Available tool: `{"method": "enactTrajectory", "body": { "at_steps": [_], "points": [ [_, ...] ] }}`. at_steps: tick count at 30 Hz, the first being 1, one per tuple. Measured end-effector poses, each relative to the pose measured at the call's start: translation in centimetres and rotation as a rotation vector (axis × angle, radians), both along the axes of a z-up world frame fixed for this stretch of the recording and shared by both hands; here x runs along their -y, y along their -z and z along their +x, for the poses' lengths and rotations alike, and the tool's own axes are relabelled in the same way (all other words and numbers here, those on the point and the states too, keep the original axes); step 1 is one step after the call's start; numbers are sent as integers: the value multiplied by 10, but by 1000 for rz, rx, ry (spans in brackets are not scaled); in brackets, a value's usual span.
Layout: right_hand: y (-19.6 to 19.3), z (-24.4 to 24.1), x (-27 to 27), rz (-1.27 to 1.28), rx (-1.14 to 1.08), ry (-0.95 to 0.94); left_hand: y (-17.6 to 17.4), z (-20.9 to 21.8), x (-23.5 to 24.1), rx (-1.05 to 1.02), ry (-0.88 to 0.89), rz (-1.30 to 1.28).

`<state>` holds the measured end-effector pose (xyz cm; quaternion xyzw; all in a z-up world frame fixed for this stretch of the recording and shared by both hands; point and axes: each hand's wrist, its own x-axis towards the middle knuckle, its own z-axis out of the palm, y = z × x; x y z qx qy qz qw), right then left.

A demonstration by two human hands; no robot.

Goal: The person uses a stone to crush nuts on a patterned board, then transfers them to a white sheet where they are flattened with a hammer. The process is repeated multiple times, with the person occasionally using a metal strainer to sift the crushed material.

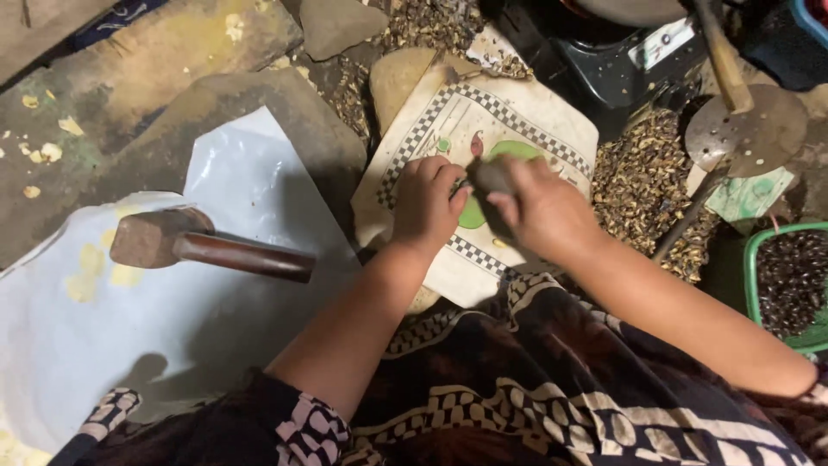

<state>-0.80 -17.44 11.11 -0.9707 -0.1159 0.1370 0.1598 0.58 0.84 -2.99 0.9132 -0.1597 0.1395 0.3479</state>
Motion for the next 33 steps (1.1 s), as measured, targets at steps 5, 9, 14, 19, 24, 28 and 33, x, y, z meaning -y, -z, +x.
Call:
{"method": "enactTrajectory", "body": {
  "at_steps": [5,9,14,19,24,28,33],
  "points": [
    [27,0,20,80,-235,282,5,-1,-4,3,61,-53],
    [11,6,8,-31,-222,152,-9,-3,2,-24,-30,-10],
    [10,-11,9,-187,33,-35,-23,-1,20,-55,-160,45],
    [8,-6,18,-145,-49,45,-23,-7,18,-140,-98,125],
    [12,-5,-4,-43,30,-72,-14,-8,3,-5,-69,49],
    [-6,6,-8,53,-91,102,5,-4,0,73,-42,2],
    [26,21,10,10,-227,154,-12,3,-2,-7,-75,-101]
  ]
}}
